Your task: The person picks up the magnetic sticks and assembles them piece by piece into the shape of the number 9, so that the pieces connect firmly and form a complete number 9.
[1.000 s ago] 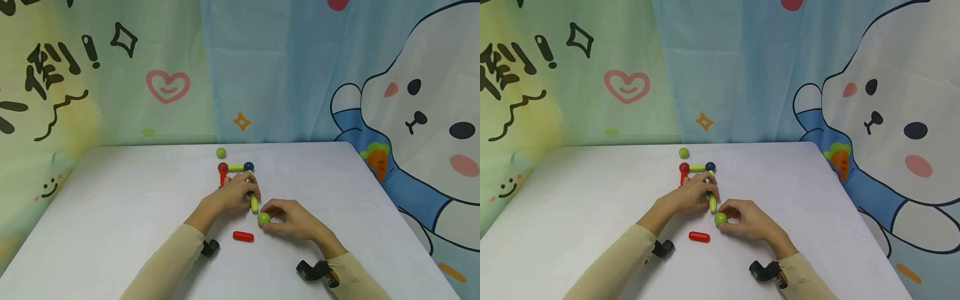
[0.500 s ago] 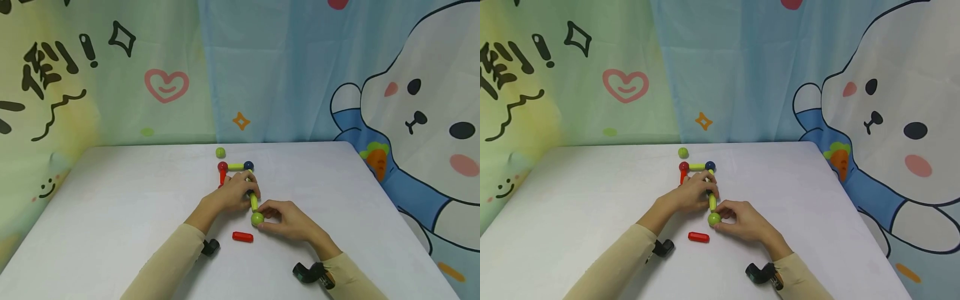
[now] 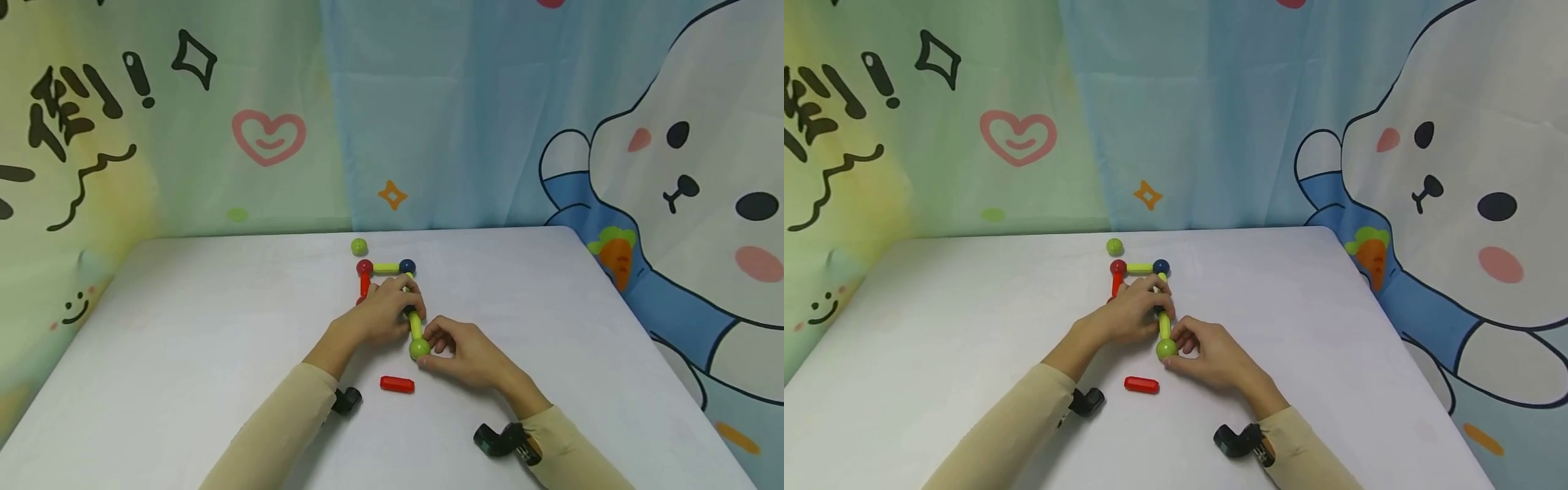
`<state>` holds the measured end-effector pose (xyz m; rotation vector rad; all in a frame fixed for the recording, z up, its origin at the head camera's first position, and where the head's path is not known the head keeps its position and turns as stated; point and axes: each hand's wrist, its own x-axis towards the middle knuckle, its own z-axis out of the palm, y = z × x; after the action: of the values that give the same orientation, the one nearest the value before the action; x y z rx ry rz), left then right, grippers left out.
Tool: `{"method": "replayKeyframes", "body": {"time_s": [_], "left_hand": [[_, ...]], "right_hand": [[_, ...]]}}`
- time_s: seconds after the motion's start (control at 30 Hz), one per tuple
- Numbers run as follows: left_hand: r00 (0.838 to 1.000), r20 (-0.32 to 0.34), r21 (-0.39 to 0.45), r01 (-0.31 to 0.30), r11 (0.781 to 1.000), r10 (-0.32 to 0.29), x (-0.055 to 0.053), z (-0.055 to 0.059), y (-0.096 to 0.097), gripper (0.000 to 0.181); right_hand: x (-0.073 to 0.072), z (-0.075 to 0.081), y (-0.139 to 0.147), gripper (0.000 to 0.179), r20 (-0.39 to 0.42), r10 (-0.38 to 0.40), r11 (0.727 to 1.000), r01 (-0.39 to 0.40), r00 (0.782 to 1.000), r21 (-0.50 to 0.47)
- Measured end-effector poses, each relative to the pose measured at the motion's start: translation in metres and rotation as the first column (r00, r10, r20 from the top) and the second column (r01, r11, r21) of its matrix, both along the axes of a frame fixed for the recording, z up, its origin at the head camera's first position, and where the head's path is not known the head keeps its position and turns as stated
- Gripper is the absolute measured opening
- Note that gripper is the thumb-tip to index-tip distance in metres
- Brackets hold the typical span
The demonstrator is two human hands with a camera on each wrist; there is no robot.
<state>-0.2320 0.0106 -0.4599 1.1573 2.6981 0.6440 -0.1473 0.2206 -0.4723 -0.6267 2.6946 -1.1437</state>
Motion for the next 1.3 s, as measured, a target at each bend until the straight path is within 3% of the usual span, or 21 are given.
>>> {"method": "replayKeyframes", "body": {"time_s": [0.13,0.37,0.6,0.97,1.13,1.3], "left_hand": [[1.000,-0.008,-0.021,-0.002,1.000,0.002,0.000,0.003,0.001,0.021],[0.996,-0.084,-0.084,0.004,0.996,-0.011,-0.001,0.014,-0.011,0.024],[0.999,-0.028,-0.084,0.017,0.996,-0.019,-0.004,0.014,-0.024,0.039],[0.998,-0.057,0.004,-0.038,0.999,0.038,-0.001,0.018,-0.038,0.040],[0.996,-0.053,0.047,-0.070,0.996,0.073,-0.005,0.019,-0.049,0.037],[0.989,-0.038,0.095,-0.140,0.986,0.144,-0.010,0.017,-0.060,0.035]], "right_hand": [[-0.001,-0.002,0.002,0.033,0.000,-0.009,1.000,0.009,1.000,-0.005],[-0.005,-0.006,-0.006,0.035,0.033,0.007,0.999,-0.005,0.999,-0.044],[-0.009,-0.006,-0.009,0.034,0.062,0.026,1.000,-0.025,0.998,-0.014],[-0.007,-0.005,-0.003,0.035,0.073,0.002,1.000,-0.003,0.997,0.004],[-0.008,-0.004,-0.001,0.036,0.074,-0.009,1.000,0.008,0.997,0.011],[-0.007,-0.004,-0.001,0.035,0.080,-0.010,1.000,0.010,0.997,0.009]]}}
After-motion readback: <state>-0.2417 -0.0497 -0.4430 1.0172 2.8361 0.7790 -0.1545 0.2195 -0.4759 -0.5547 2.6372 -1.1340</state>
